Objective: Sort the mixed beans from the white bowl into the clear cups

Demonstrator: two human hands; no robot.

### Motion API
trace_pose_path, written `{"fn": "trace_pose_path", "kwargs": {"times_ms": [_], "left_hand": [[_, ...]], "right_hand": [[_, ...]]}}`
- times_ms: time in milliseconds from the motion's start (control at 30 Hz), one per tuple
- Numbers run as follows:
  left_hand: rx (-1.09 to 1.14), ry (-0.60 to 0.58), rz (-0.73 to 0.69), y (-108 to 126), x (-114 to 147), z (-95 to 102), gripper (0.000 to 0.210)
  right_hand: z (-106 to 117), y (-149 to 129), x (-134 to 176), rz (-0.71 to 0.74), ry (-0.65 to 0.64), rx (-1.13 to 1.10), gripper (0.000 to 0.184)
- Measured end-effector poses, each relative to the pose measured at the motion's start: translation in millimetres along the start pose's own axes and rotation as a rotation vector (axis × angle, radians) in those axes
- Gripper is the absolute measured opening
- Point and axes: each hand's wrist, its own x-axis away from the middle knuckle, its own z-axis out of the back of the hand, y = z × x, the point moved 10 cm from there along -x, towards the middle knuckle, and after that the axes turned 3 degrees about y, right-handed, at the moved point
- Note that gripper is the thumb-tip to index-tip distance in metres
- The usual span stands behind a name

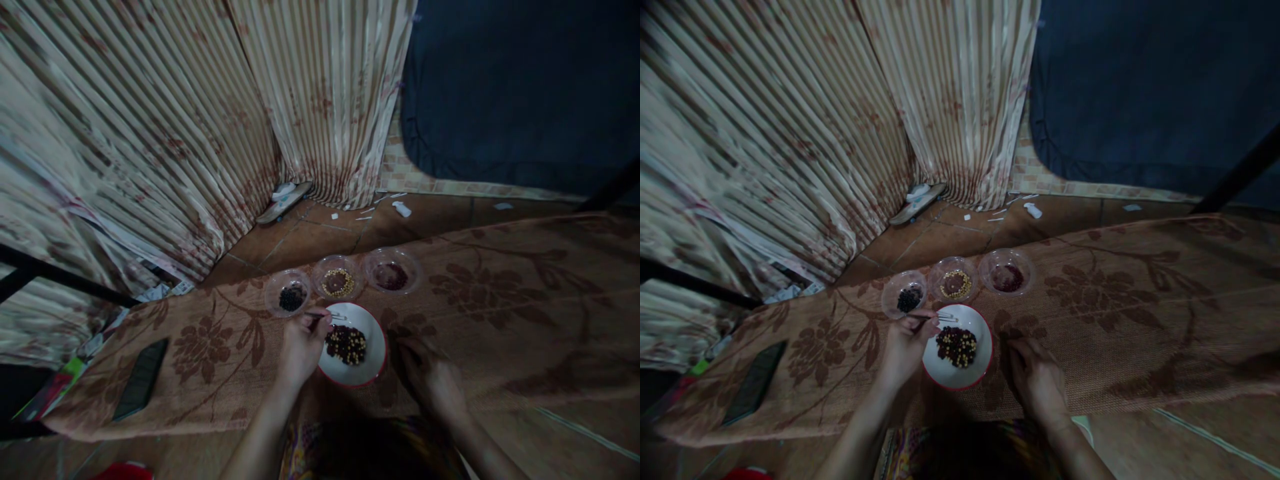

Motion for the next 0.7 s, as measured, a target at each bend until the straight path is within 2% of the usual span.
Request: {"fn": "trace_pose_path", "kwargs": {"times_ms": [167, 433, 700], "left_hand": [[0.063, 0.069, 0.011, 9, -20, 11.9, 0.016], [0.076, 0.137, -0.112, 21, -52, 20.7, 0.011], [-0.016, 0.144, -0.134, 8, -60, 17.3, 0.013]], "right_hand": [[-1, 2, 0, 0.004, 0.015, 0.009, 0.027], [-4, 2, -1, -0.008, -0.002, -0.023, 0.025], [-2, 2, 0, 0.006, 0.006, -0.053, 0.025]]}}
